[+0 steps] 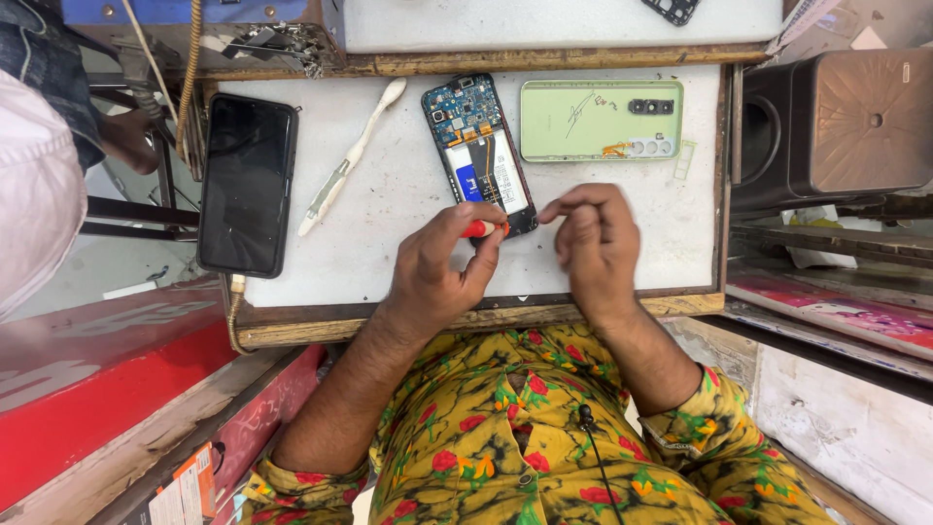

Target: The person reassembles a disassembled smartphone on a workbench. They place the motherboard into the phone frame, connect ribbon cables, and use a screwdriver to secure components. The person also handles a camera module and other small parts during the process.

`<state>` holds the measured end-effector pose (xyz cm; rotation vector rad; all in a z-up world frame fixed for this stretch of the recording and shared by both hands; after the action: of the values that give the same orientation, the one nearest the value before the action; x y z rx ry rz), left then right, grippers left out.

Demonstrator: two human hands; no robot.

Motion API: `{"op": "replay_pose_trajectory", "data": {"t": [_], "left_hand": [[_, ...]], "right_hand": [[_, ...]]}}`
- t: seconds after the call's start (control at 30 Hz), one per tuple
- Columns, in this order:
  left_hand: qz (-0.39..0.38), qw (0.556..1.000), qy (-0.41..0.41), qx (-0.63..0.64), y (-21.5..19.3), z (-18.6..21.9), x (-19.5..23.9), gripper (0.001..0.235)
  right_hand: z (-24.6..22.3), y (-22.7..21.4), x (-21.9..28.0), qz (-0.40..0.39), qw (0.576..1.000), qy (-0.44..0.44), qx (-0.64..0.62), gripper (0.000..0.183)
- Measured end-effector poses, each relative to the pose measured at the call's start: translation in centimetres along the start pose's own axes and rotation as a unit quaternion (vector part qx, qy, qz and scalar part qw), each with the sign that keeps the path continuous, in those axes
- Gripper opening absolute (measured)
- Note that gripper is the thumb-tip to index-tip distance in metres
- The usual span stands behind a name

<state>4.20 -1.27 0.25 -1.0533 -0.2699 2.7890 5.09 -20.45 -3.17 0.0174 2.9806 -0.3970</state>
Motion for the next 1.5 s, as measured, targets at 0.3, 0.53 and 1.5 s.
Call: {"op": "replay_pose_trajectory", "data": {"t": [0.3, 0.53, 1.5], "left_hand": [[-0.048, 0.999, 0.0, -0.009, 1.1, 0.0, 0.0, 0.078], [-0.058, 0.998, -0.011, -0.02, 1.4, -0.4, 0.2, 0.079], [-0.2, 0.972, -0.091, -0.079, 2.1, 1.2, -3.5, 0.076]], "right_hand": [[2.0, -1.5, 0.2, 0.05, 0.989, 0.049, -0.132, 0.04], [2.1, -1.5, 0.3, 0.042, 0.992, 0.038, -0.11, 0.039], [-0.9, 1.1, 0.7, -0.119, 0.982, -0.069, -0.132, 0.049]]}}
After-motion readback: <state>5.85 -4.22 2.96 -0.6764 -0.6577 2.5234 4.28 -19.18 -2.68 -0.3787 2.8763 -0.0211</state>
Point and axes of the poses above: each hand's wrist, its own x-axis away from the middle knuckle, its own y-axis out of the palm, z = x × y, the point moved 7 cm from there along -x, towards the middle knuckle, and after that the axes turned 8 degrees about x, right-handed, at the moved point
